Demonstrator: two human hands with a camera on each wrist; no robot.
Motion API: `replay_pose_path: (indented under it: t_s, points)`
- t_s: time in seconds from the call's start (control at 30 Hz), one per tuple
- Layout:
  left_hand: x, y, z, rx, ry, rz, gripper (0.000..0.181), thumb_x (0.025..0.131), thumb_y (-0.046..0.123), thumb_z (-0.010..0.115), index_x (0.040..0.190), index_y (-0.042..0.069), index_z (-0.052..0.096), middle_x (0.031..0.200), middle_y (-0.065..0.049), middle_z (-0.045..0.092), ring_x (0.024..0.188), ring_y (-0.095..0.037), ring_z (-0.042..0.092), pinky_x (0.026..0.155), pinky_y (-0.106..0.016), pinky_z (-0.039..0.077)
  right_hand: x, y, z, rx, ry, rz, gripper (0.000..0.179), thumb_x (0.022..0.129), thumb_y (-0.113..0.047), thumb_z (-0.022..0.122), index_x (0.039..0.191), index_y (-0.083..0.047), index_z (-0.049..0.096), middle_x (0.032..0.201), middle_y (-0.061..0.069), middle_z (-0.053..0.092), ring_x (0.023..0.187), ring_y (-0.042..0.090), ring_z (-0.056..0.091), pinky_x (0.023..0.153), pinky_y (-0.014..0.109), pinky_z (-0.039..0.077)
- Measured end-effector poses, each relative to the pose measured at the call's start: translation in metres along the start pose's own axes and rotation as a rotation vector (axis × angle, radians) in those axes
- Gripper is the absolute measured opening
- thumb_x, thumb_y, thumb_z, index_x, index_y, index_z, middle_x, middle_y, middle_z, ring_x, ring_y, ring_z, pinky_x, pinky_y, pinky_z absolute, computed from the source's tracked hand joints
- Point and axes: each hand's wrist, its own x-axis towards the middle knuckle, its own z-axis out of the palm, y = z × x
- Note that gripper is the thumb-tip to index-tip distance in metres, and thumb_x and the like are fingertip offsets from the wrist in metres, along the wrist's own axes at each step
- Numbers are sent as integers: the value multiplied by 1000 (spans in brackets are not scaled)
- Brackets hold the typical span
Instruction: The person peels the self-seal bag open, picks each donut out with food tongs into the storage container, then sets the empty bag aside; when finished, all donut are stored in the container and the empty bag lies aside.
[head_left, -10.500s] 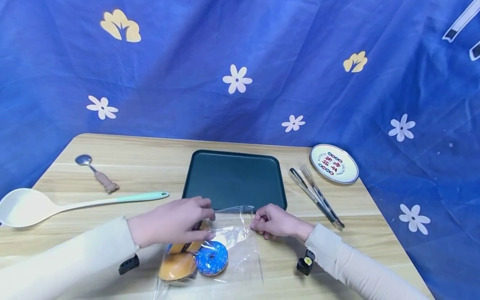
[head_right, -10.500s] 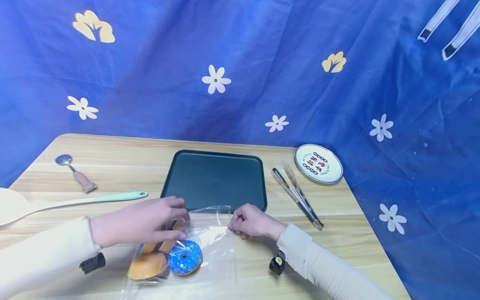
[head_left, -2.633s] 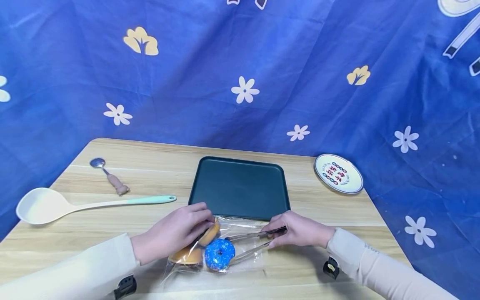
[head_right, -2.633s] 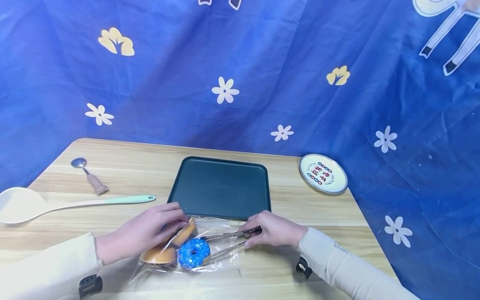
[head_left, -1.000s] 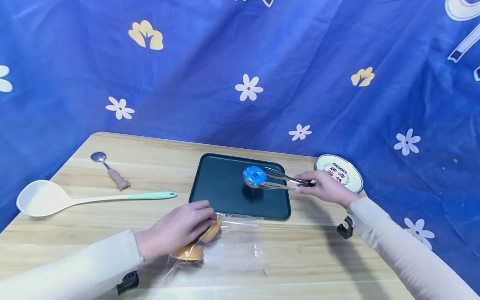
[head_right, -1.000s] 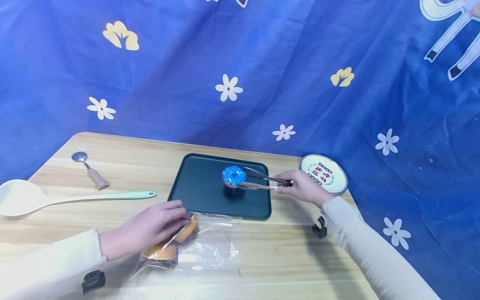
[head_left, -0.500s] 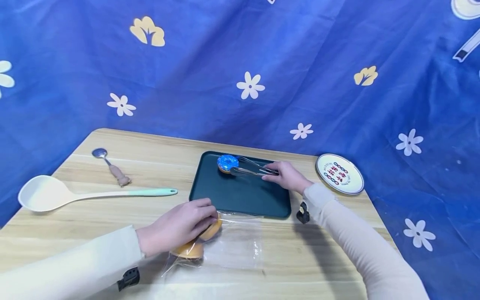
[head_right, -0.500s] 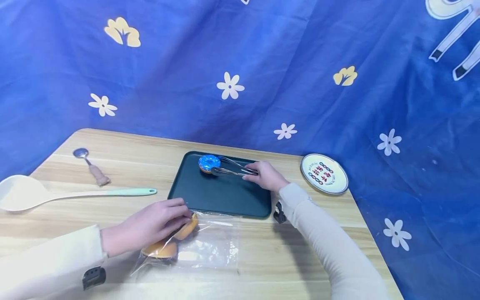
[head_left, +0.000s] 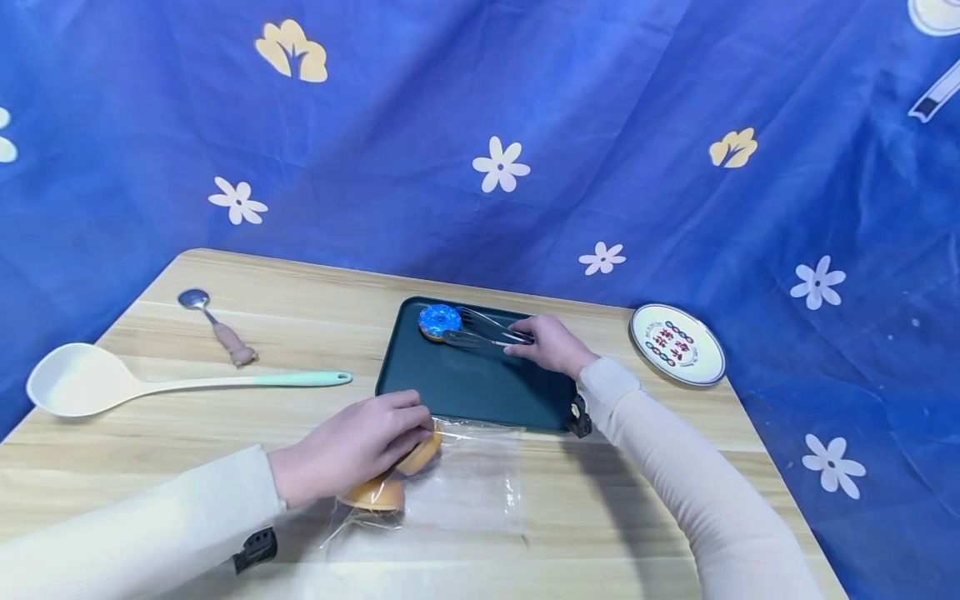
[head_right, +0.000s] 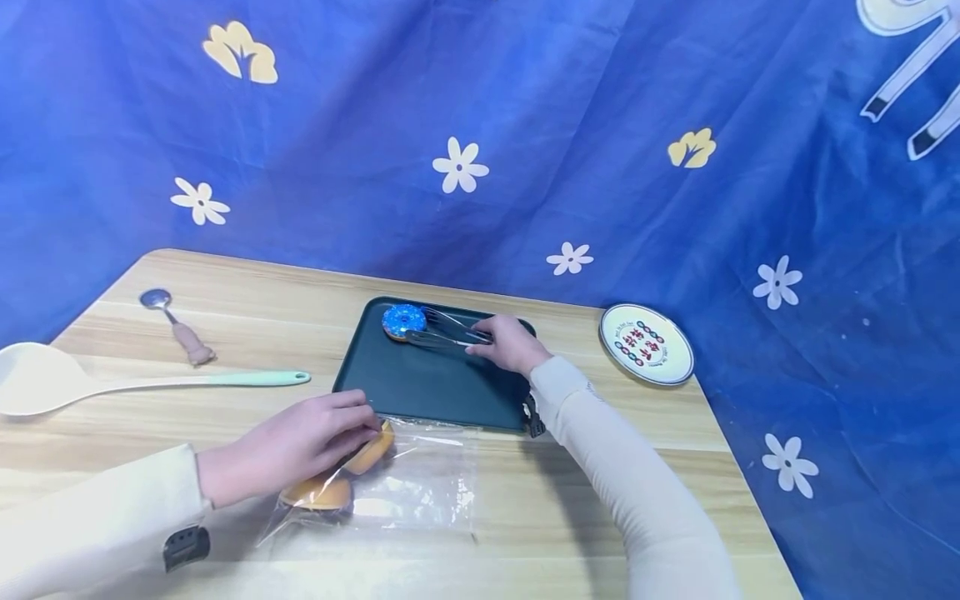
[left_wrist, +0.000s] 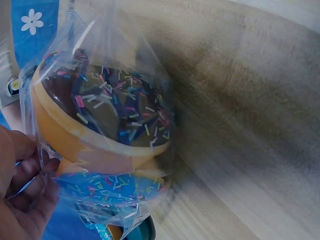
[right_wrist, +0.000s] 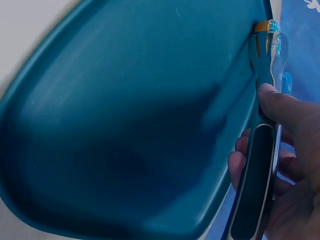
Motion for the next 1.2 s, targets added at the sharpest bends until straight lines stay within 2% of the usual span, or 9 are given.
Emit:
replay_pose_path:
  t_s: [0.07, 0.3, 0.4, 0.6, 0.73, 0.87, 1.07, 1.2]
  points:
    - [-1, 0, -1, -2, -1, 1, 13, 97, 3, 72, 97, 16, 72, 89, 9, 58, 79, 1, 53, 68, -19, 57, 1, -1, 0, -7, -7, 6, 51, 100, -28, 72, 141, 1, 63, 134, 19, 71, 101, 25, 69, 101, 45, 57]
    - [-2, 1, -3, -3, 1, -11, 13, 97, 3, 71, 99, 16, 73, 91, 9, 58, 80, 1, 54, 70, -20, 57, -1, 0, 0, 11, -13, 0, 50, 100, -28, 73, 140, 1, 63, 137, 20, 69, 121, 33, 68, 108, 49, 55]
    - [-2, 1, -3, -7, -2, -14, 13, 97, 3, 71, 99, 16, 73, 91, 9, 59, 80, 1, 55, 70, -20, 57, -5, 2, -4, 14, -10, -27, 49, 100, -28, 73, 137, 2, 64, 136, 21, 69, 124, 34, 67, 109, 50, 54]
    - [-1, 0, -3, -11, -5, -21, 14, 97, 3, 72, 100, 16, 73, 91, 9, 60, 81, 1, 57, 70, -20, 58, -19, 6, -17, 27, 12, -74, 48, 100, -27, 73, 137, 2, 65, 131, 20, 72, 112, 30, 69, 101, 48, 57]
    - [-1, 0, -4, -10, -2, -24, 12, 97, 3, 72, 101, 15, 74, 91, 9, 60, 80, 1, 56, 71, -19, 58, -34, 11, -28, 56, 5, -105, 47, 98, -26, 75, 135, 2, 67, 129, 20, 73, 112, 29, 70, 99, 48, 57]
    - [0, -1, -6, -5, 8, -22, 11, 97, 4, 72, 101, 14, 74, 91, 8, 60, 79, 1, 55, 70, -19, 58, -55, 18, -37, 72, -25, -113, 45, 98, -26, 75, 137, -2, 67, 134, 17, 72, 119, 29, 69, 99, 46, 59]
    - [1, 1, -1, -7, 10, -38, 8, 97, 6, 72, 101, 12, 75, 90, 7, 62, 78, 1, 54, 69, -18, 57, -93, 38, -46, 86, -63, -169, 37, 99, -24, 74, 131, -5, 72, 120, 11, 77, 98, 15, 67, 82, 31, 57]
    - [1, 0, 0, -6, 9, -56, 7, 98, 7, 72, 100, 13, 75, 90, 8, 61, 76, 2, 52, 67, -17, 55, -116, 45, -55, 112, -115, -172, 34, 99, -24, 74, 129, -8, 74, 118, 7, 78, 89, 7, 63, 76, 24, 54]
